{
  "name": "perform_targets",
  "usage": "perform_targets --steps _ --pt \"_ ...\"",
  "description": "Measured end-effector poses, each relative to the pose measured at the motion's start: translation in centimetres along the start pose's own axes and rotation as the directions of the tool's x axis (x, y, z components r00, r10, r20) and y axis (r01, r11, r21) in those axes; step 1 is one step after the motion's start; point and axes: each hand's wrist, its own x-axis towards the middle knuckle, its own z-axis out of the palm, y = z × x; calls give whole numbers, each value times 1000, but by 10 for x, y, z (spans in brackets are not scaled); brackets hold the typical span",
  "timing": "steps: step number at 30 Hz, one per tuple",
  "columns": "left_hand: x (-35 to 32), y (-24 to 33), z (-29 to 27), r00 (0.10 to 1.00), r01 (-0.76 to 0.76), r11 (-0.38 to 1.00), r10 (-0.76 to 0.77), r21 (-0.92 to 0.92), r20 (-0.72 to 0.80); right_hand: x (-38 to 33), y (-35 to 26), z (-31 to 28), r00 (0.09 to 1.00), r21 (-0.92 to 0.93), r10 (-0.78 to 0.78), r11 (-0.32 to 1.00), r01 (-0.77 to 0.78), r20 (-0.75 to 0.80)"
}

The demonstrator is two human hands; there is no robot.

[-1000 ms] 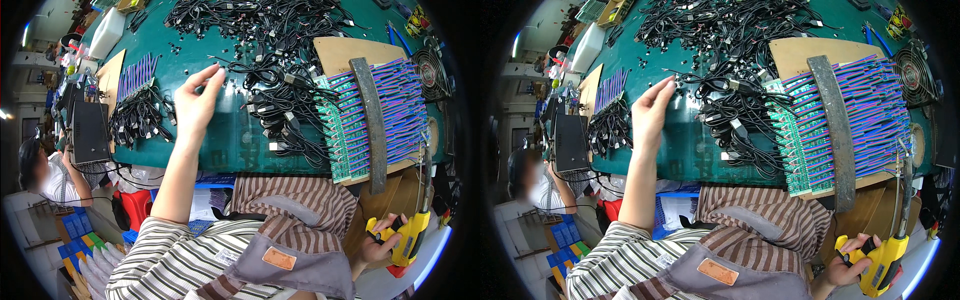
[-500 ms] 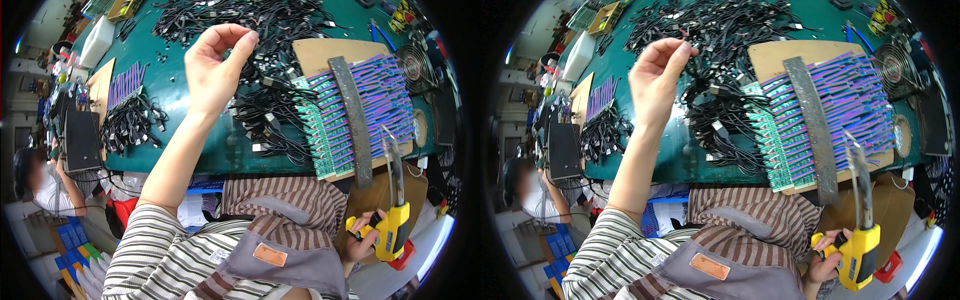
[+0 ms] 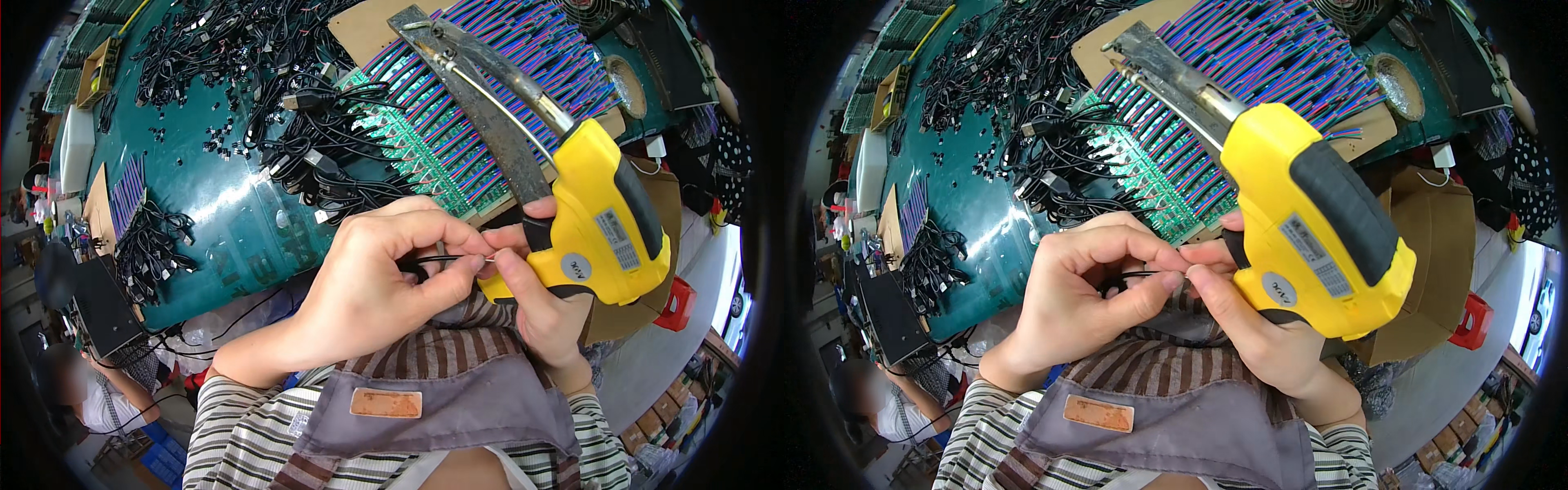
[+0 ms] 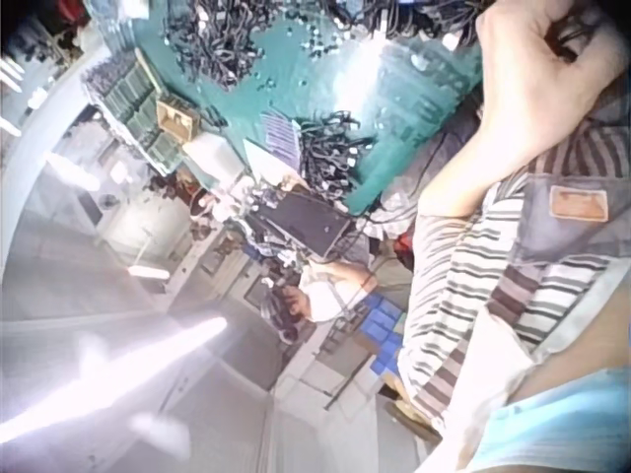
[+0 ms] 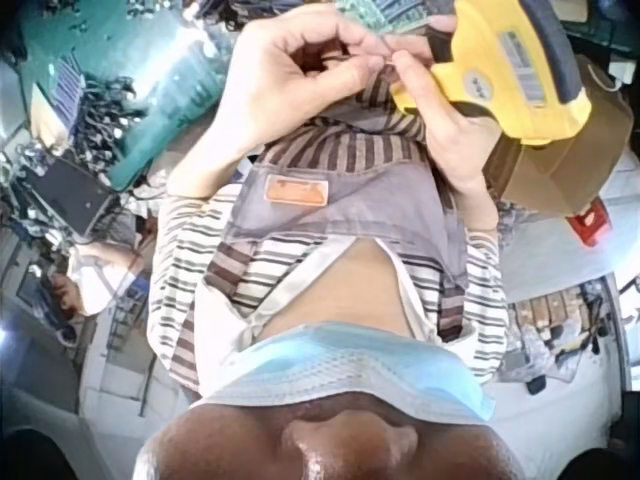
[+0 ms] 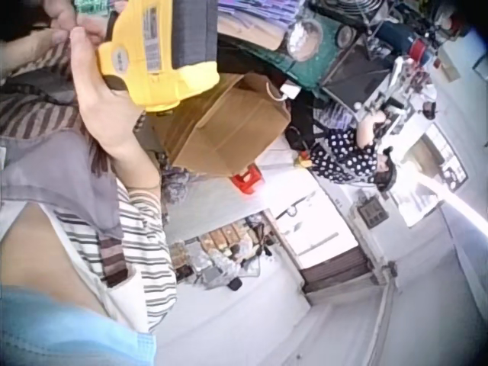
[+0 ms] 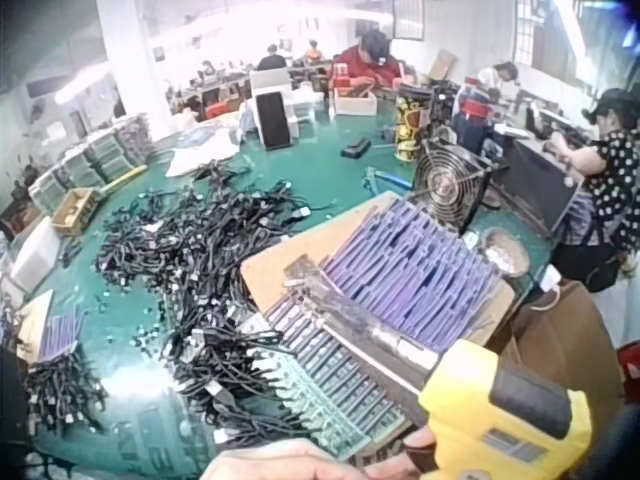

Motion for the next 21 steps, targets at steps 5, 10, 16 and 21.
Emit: perform_targets --steps 5,10,16,21 --pt "0 1 3 999 -21 992 25 123 -28 1 1 0 999 -179 -27 983 30 20" --pt "-2 6 5 998 -2 973 18 233 -67 4 2 -3 999 -260 -29 965 35 23" --pt "-1 4 4 995 8 987 8 158 -102 3 3 3 999 -152 1 988 -8 -50" --pt "-2 4 3 996 -14 979 32 205 -87 7 5 4 999 -99 6 995 -10 -48"
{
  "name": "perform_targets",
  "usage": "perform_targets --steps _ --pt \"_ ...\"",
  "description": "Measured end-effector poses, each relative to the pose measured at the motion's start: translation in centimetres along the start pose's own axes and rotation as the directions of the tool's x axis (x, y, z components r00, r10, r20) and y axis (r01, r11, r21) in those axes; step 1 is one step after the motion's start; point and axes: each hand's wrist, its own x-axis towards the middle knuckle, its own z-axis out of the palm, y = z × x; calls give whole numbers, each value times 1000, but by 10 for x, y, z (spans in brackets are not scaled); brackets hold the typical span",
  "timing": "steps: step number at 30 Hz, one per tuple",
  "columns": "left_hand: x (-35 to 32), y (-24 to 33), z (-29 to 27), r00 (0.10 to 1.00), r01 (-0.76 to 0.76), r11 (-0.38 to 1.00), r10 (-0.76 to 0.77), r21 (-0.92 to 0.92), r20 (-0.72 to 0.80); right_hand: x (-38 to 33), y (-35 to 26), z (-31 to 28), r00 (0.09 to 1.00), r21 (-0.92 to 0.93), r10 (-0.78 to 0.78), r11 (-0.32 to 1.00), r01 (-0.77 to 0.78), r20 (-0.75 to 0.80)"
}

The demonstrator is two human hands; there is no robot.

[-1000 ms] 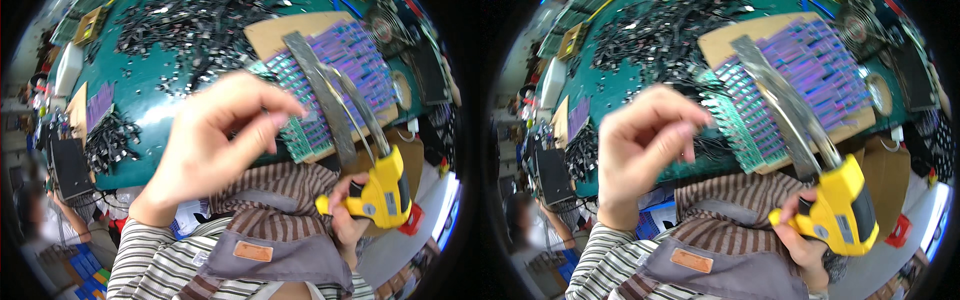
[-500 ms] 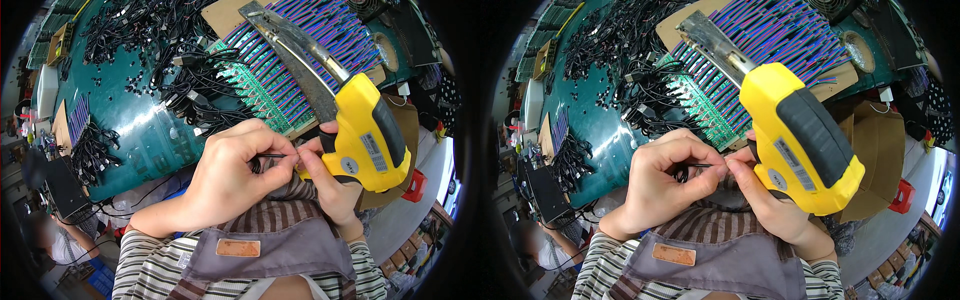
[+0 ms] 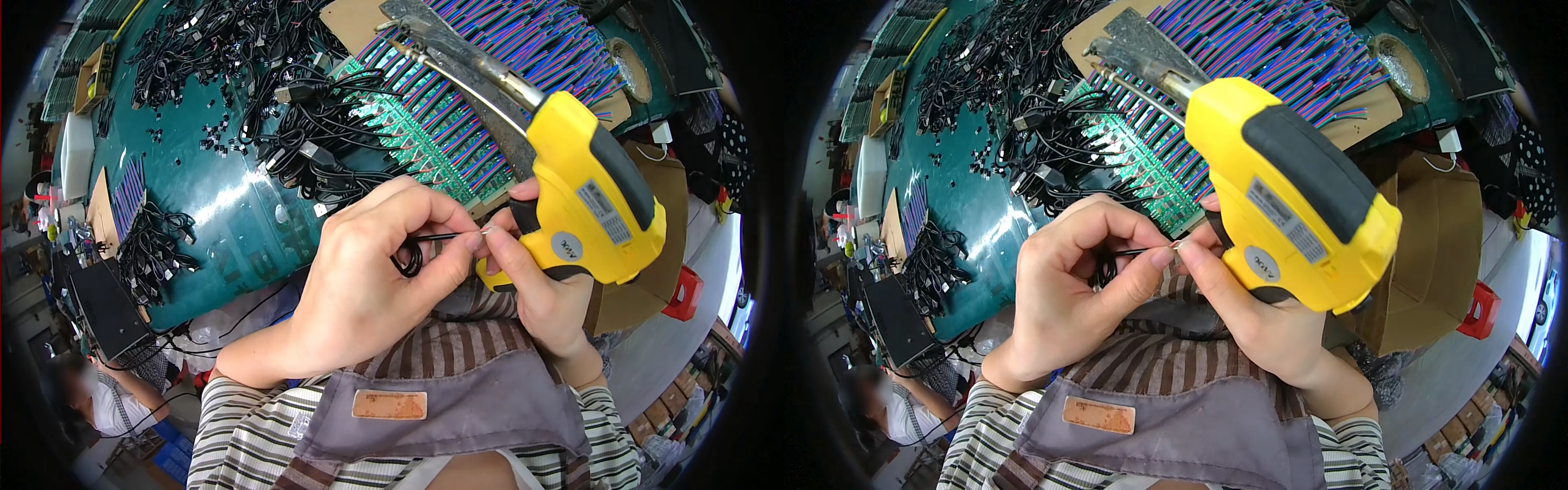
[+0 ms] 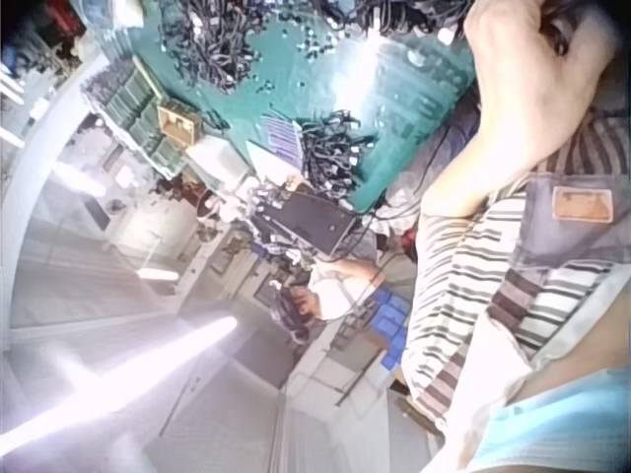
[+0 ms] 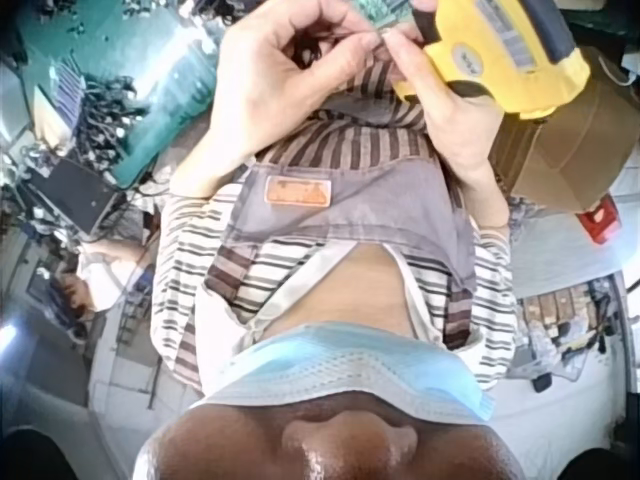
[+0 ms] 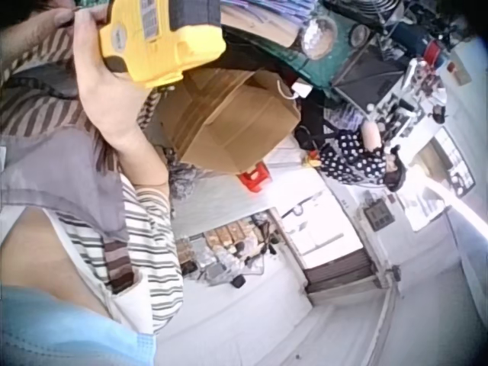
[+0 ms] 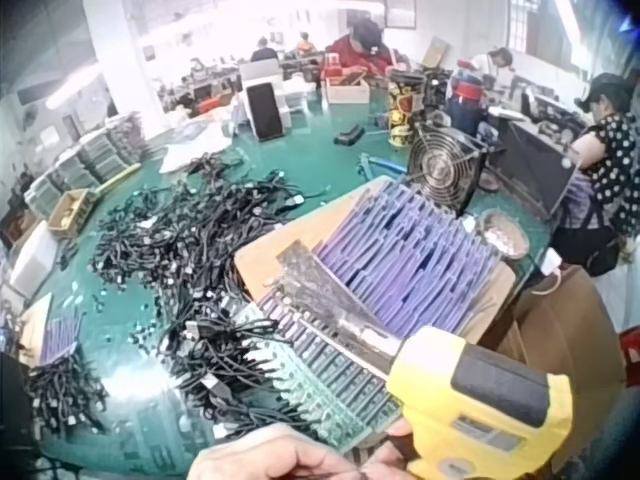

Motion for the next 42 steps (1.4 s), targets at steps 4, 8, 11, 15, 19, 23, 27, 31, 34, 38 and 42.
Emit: perform_targets --steps 4,8,11,15,19,23,27,31,34,38,42 --pt "0 -2 -1 1000 -16 1000 17 -7 3 1 -3 -2 998 -57 23 998 -19 64" --pt "-2 -2 0 999 -37 999 36 -35 -23 1 -3 -2 997 -14 45 999 -44 55" --pt "-1 -6 -2 990 -141 990 141 20 -19 -3 0 0 1000 -76 -7 997 8 17" --pt "4 -17 -11 970 -243 959 238 147 53 -12 -1 -7 997 -238 15 971 -32 -74" --pt "16 -34 -12 835 -464 643 547 610 58 -35 4 -41 992 -264 -118 957 123 35" --pt "25 -44 -11 772 -534 497 617 684 154 -63 24 -62 996 -359 -89 929 91 22" --pt "26 -41 -12 811 -504 553 568 663 142 -86 35 -73 993 -391 -119 913 119 24" --pt "26 -41 -12 830 -476 597 549 646 103 -90 36 -72 988 -469 -106 882 40 -114" --pt "27 -34 -11 853 -455 612 508 647 119 -94 36 -74 990 -574 -111 817 45 -81" --pt "27 -35 -12 856 -451 605 502 656 126 -96 37 -76 994 -586 -93 810 40 -62" --pt "25 -36 -10 858 -436 615 504 657 97 -100 38 -80 997 -601 -60 799 21 -45"
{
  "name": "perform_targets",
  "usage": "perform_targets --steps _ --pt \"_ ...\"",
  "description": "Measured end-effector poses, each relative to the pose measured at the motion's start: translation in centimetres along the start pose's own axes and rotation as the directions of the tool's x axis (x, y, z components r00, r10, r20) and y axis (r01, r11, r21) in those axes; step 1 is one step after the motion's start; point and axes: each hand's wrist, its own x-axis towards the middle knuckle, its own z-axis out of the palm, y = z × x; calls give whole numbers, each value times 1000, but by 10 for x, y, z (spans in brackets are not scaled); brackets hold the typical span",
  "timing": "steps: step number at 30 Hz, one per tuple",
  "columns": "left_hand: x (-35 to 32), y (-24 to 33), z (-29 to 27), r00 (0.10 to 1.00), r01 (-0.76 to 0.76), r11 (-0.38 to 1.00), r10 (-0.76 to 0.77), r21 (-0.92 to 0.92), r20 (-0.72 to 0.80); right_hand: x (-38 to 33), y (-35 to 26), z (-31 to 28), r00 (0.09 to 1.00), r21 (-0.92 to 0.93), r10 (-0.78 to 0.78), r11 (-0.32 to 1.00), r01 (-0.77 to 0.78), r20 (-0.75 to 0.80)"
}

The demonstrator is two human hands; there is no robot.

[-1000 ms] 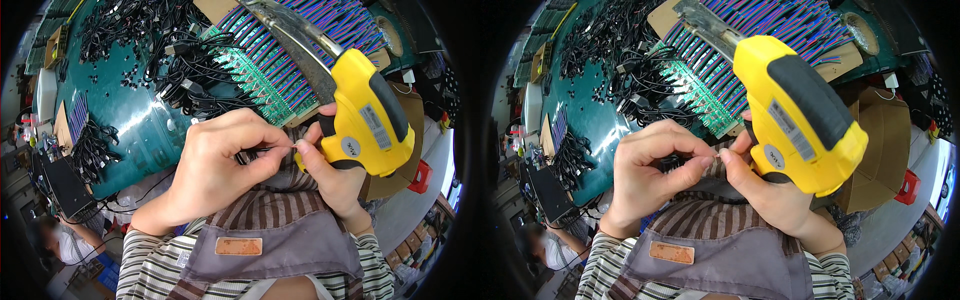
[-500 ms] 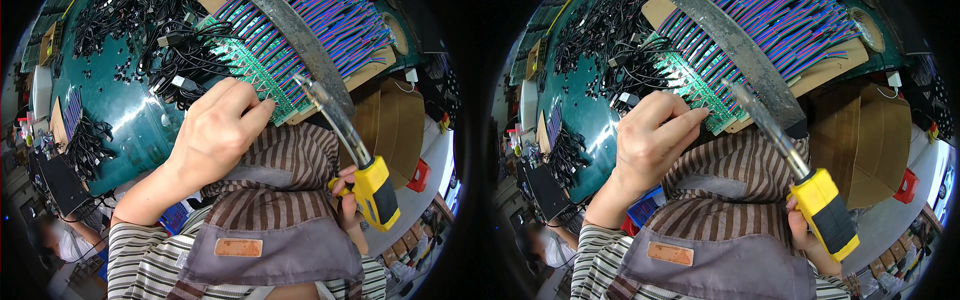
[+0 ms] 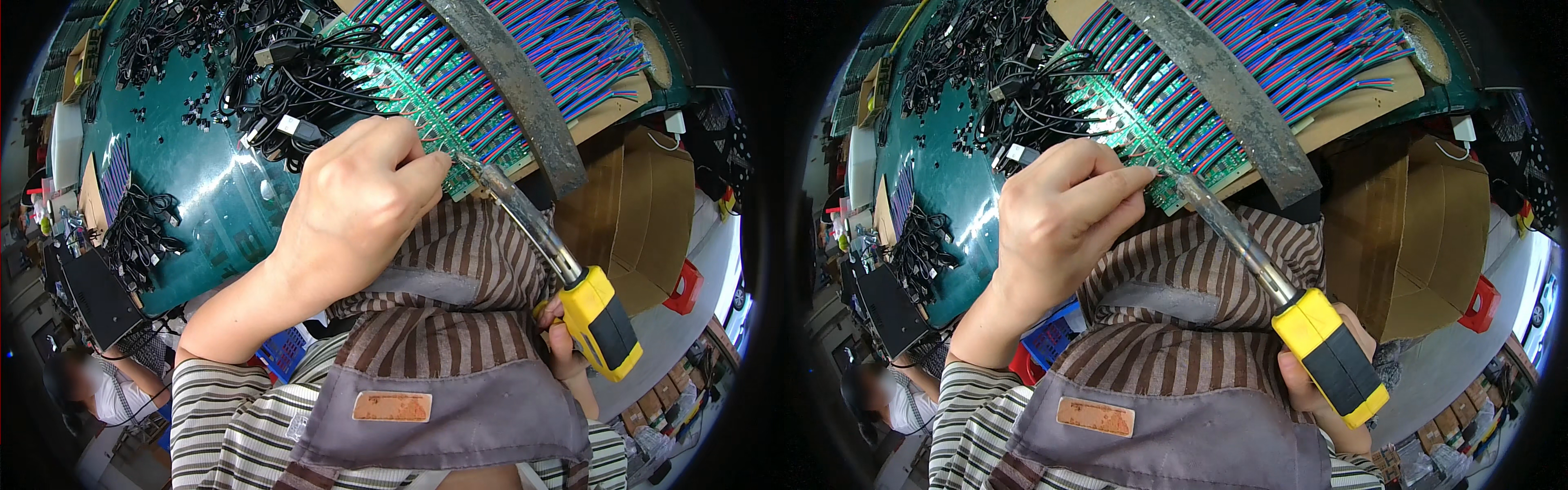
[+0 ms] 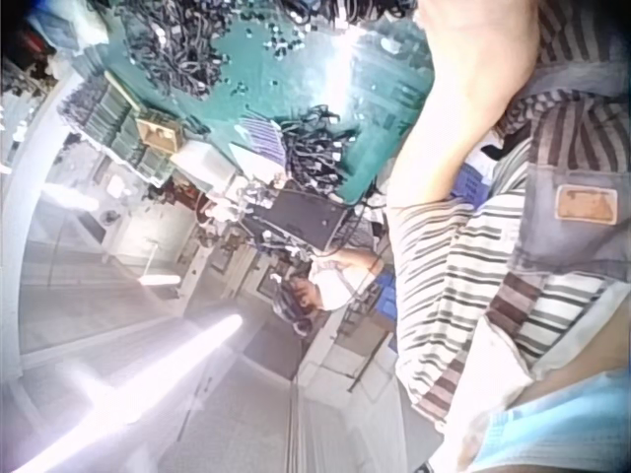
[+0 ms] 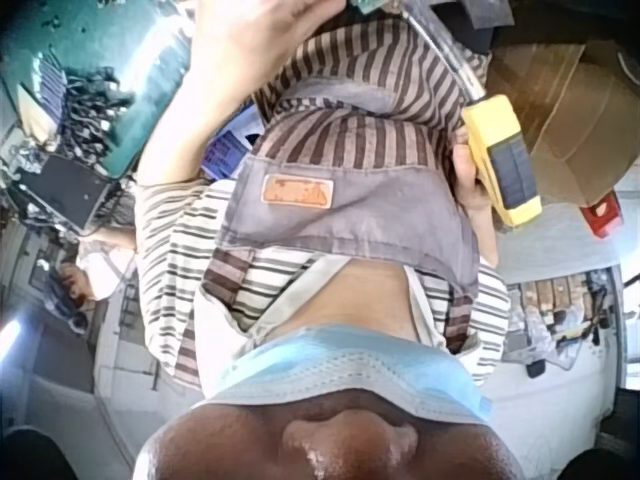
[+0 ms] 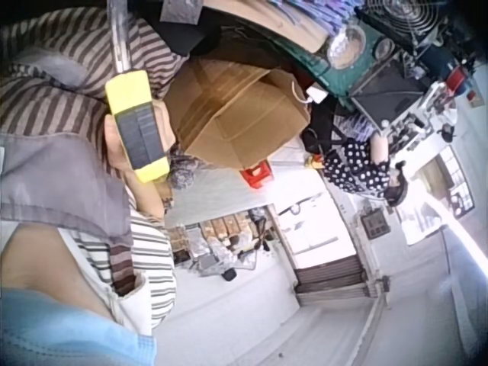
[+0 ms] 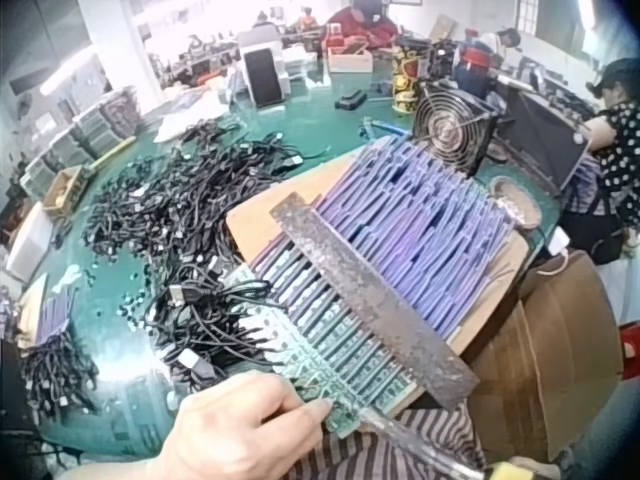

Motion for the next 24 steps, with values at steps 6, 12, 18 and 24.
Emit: perform_targets --steps 6,12,18,24 --pt "3 0 -2 999 1 1000 -2 6 35 -2 0 -2 999 51 35 998 -35 3" --pt "6 2 -4 999 5 1000 -6 21 49 -4 3 -2 1000 151 -15 988 14 3" --pt "7 1 -1 1000 -7 1000 7 4 15 -5 9 -3 997 190 -57 981 47 44" --pt "9 -5 0 996 78 987 -83 -143 -28 -6 -7 1 994 349 107 931 -108 22"
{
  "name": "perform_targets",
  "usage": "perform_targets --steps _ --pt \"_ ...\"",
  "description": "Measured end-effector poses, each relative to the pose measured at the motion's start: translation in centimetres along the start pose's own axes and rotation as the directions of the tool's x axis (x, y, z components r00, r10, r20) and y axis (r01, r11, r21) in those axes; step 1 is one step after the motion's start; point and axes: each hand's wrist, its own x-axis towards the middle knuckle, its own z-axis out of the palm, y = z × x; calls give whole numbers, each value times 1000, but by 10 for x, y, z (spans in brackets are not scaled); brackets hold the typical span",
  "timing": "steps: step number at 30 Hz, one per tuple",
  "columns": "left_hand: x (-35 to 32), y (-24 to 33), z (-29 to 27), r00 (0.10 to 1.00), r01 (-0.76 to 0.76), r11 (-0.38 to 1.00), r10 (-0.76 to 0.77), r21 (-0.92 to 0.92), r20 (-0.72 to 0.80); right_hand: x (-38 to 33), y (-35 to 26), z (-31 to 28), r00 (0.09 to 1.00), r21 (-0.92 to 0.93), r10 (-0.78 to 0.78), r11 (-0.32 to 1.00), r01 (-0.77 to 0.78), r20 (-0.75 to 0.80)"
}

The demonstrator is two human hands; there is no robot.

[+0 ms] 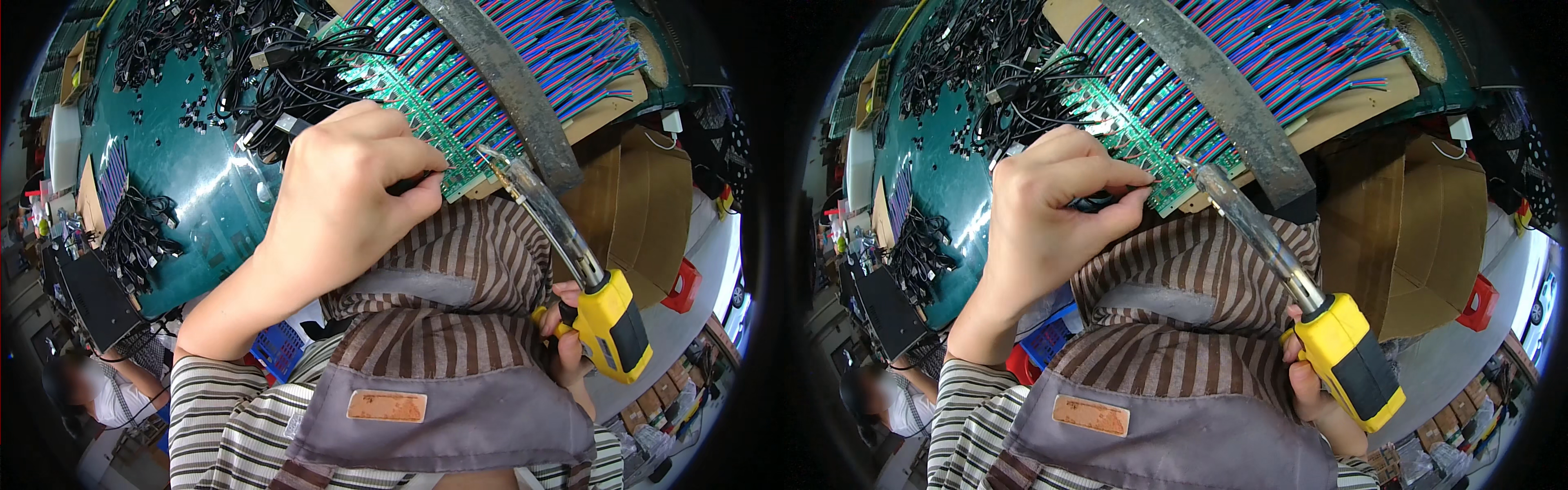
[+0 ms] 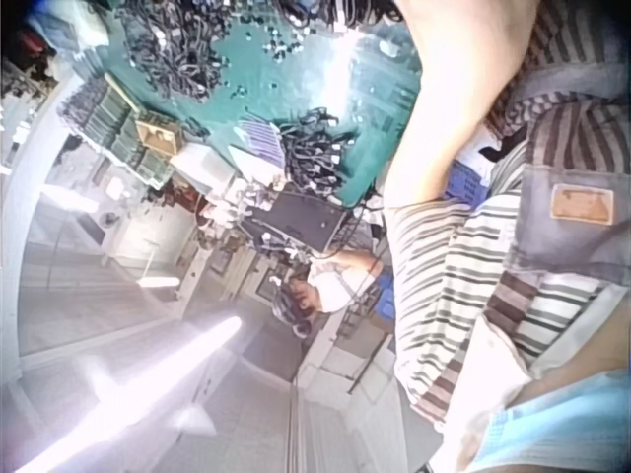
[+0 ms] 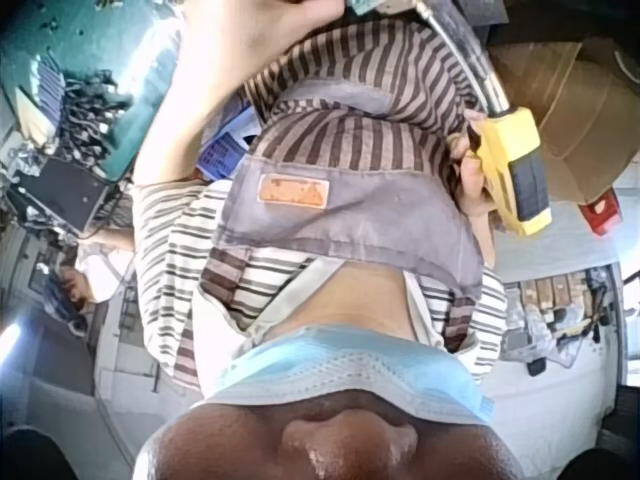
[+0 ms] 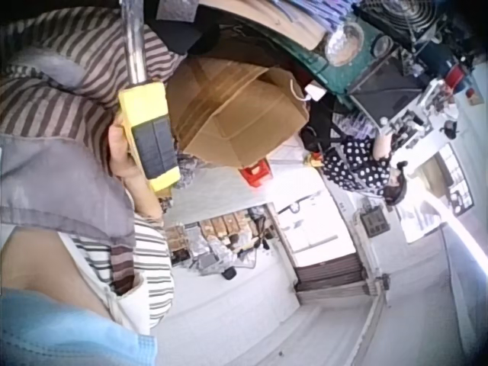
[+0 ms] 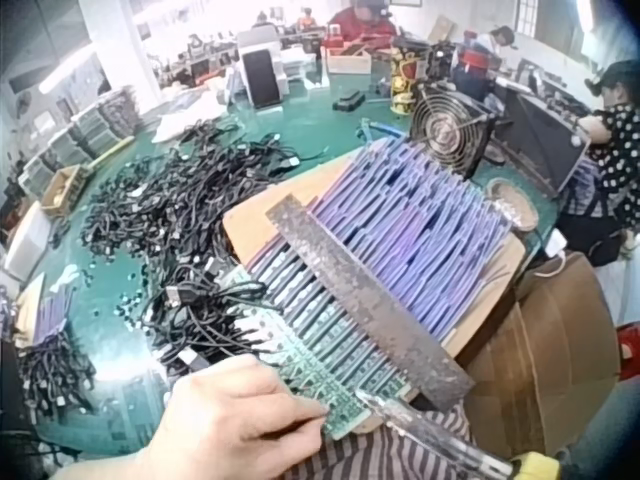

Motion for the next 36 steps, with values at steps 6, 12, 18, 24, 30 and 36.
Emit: perform_targets --steps 6,12,18,24,30,36 --pt "2 0 0 997 54 995 -50 -81 51 0 -3 -1 1000 17 -6 1000 6 23" --pt "4 9 1 986 122 992 -116 -42 123 -6 3 -3 1000 9 30 1000 -30 5" --pt "2 12 3 981 153 988 -150 -11 125 -15 18 -17 999 -136 -22 990 26 33" --pt "0 12 5 979 175 984 -175 4 109 -1 -2 -4 997 -236 0 972 -19 -81" --pt "0 12 5 982 158 987 -158 14 99 -1 2 -14 999 -321 -10 947 23 44" --pt "1 10 5 983 157 987 -157 7 93 1 -4 3 998 -34 -41 999 40 -49"
